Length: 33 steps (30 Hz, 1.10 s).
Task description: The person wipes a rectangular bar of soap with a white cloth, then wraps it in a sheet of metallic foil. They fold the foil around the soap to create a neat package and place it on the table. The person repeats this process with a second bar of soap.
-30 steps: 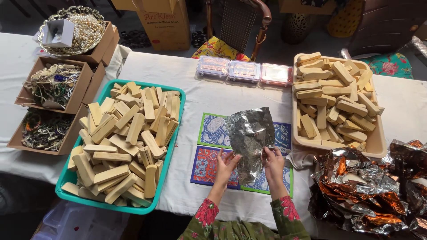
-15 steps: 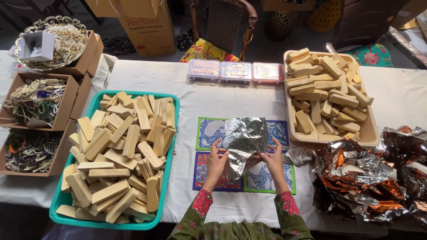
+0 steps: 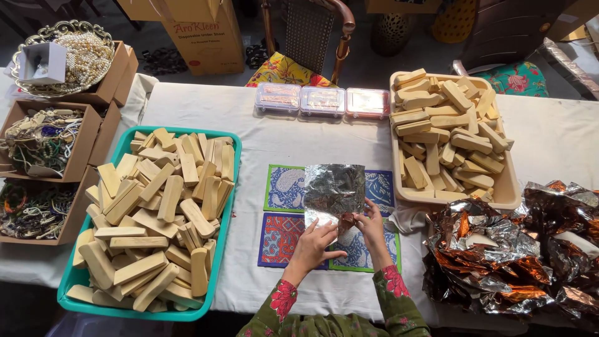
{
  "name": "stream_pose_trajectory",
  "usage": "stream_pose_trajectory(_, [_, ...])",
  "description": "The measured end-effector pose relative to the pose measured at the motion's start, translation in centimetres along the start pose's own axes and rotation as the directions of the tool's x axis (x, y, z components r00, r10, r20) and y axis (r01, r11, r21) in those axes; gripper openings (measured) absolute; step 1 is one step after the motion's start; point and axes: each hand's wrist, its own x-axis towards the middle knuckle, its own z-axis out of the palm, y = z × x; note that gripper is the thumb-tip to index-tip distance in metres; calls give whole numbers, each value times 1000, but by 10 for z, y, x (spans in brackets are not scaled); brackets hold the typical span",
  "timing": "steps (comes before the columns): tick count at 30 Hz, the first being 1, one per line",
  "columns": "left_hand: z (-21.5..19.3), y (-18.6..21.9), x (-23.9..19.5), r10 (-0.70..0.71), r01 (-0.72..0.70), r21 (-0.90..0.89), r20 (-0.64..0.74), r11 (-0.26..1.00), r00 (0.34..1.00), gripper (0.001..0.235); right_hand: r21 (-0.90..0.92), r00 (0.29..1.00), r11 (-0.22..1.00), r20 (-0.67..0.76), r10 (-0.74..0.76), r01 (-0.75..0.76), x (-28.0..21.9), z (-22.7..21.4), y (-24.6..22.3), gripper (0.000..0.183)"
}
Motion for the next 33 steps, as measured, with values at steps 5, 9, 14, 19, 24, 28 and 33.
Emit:
stream_pose_trajectory(5, [17,-3,-13,-102,95,-67,-112,993,988,32,-56,1000,998,12,2,-1,8,-12,5,51])
stream_pose_trajectory(9, [9,-11,-15,-288,278,-96,-105,956,952,35,-552,950,775,138,-281,309,-9,-9,-27,58])
stream_pose_trajectory(14, [9,-27,-14,-233,231,-25,-82,973,969,40,-672,727,279,620,-293,686,-35,28,-49,81])
stream_pose_trajectory(19, [6,-33,-11,-136,140,64,-59,988,989,46,-788,777,12,604,-179,616,-27,32,-28,53])
stream_pose_trajectory(24, [20,-38,-19,-12,13,193,-7,981,1000,48,-814,803,109,525,-281,570,-45,18,-30,47])
stream_pose_trajectory(28, [55,-54,-30,55,-73,218,88,973,995,52,-907,908,195,313,-278,373,-26,-19,-31,50])
stream_pose_trajectory(33, [106,-84,-46,189,-258,232,281,938,941,49,-775,972,602,70,-225,195,-2,-35,-45,50])
